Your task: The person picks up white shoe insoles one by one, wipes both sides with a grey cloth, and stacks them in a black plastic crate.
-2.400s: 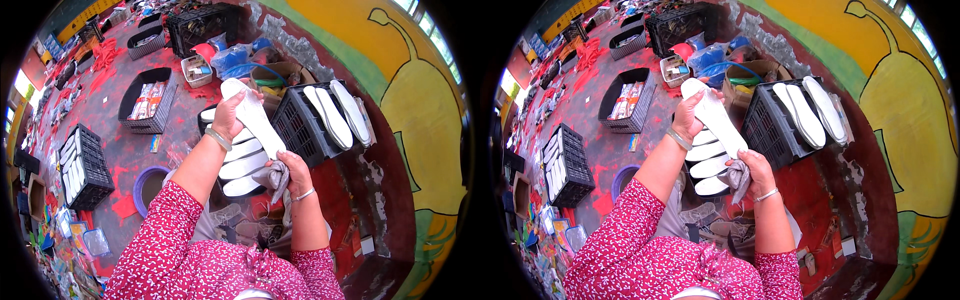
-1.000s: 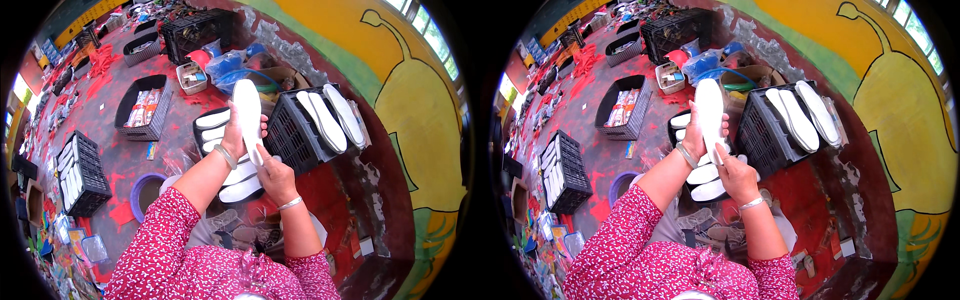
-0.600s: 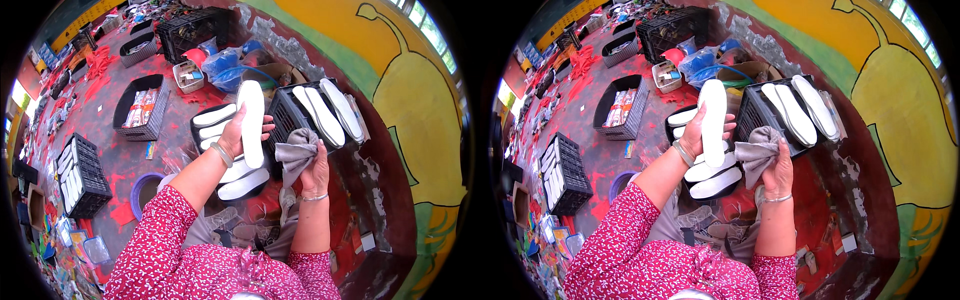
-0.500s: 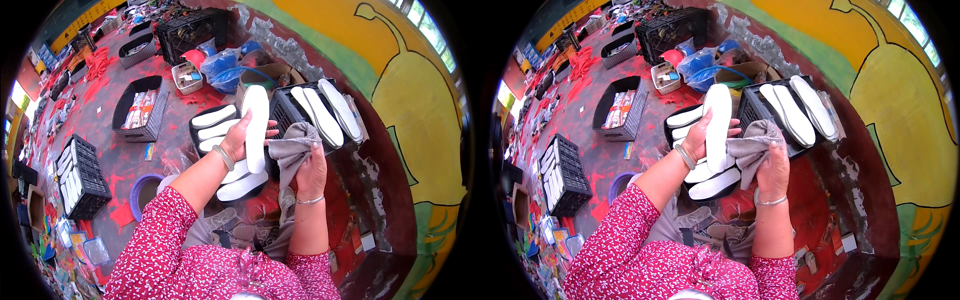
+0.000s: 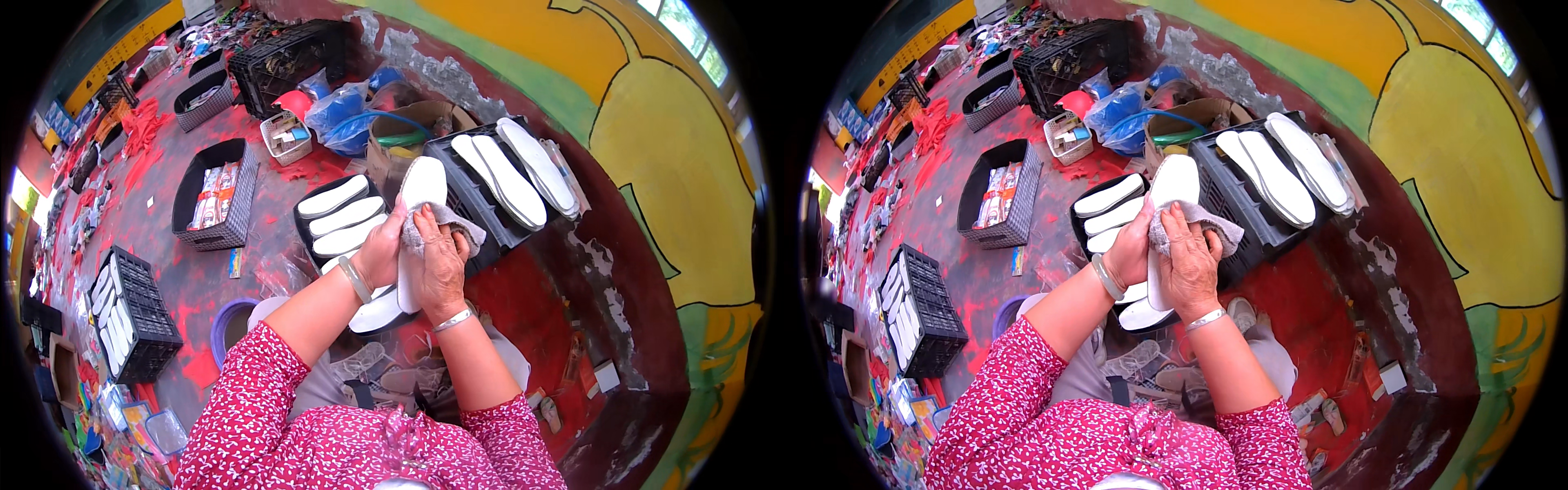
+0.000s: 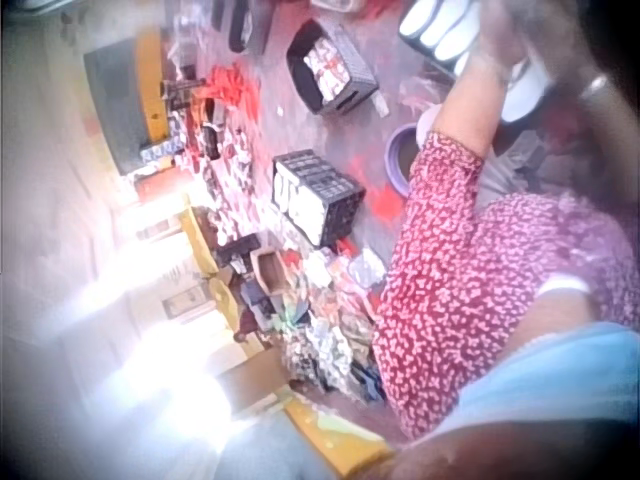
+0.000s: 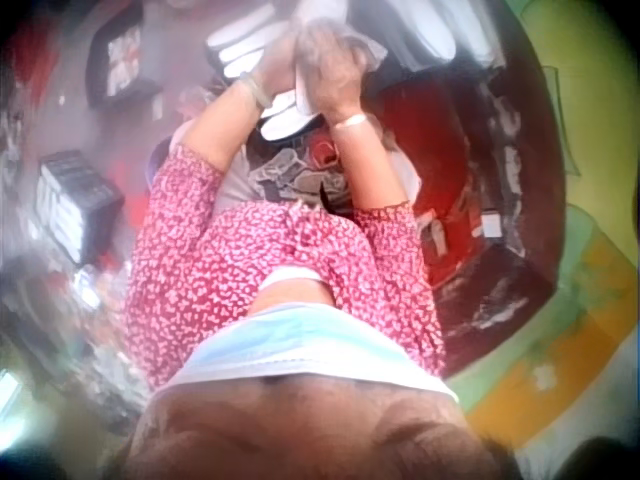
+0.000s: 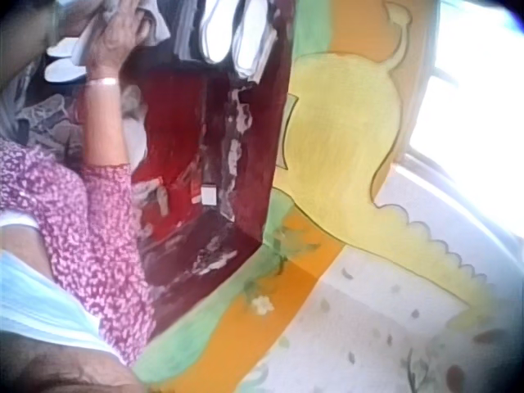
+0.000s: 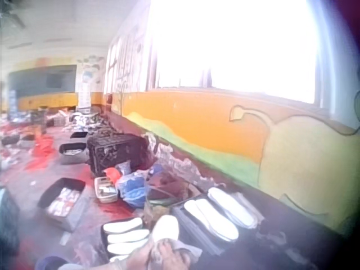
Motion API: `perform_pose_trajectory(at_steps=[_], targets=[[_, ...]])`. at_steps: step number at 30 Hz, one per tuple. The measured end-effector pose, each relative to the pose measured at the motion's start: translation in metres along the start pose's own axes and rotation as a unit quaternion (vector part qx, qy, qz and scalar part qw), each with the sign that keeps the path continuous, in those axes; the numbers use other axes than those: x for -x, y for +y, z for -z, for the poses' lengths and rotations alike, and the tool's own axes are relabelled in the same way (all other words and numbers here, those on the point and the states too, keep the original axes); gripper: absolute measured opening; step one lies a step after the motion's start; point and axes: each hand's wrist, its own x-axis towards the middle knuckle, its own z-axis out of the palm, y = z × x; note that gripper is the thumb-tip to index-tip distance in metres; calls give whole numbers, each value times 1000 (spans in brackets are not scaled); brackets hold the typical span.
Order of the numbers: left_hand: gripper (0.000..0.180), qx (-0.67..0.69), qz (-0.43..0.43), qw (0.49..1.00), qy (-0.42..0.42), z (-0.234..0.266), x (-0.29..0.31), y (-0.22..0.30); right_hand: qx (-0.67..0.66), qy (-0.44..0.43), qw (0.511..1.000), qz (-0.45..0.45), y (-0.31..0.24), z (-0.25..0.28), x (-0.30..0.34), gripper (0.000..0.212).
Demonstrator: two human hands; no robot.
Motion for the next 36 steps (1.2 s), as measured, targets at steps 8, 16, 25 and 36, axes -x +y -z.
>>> perform_pose_trajectory(at_steps=[8, 16, 25, 36], targets=[[62, -288, 98, 949, -79, -22, 21, -3, -86, 96, 988, -84, 20, 19, -12, 41], [61, -235, 132, 956, -118, -3, 21, 6, -553, 85, 719, -412, 64, 31, -20, 22], [57, -125, 97, 987, -40, 1, 5, 3, -315, 106, 927, -177, 33, 27, -24, 35], [62, 30, -160, 985, 49, 16, -5, 21, -287, -55, 956, 4, -18, -17, -3, 47]])
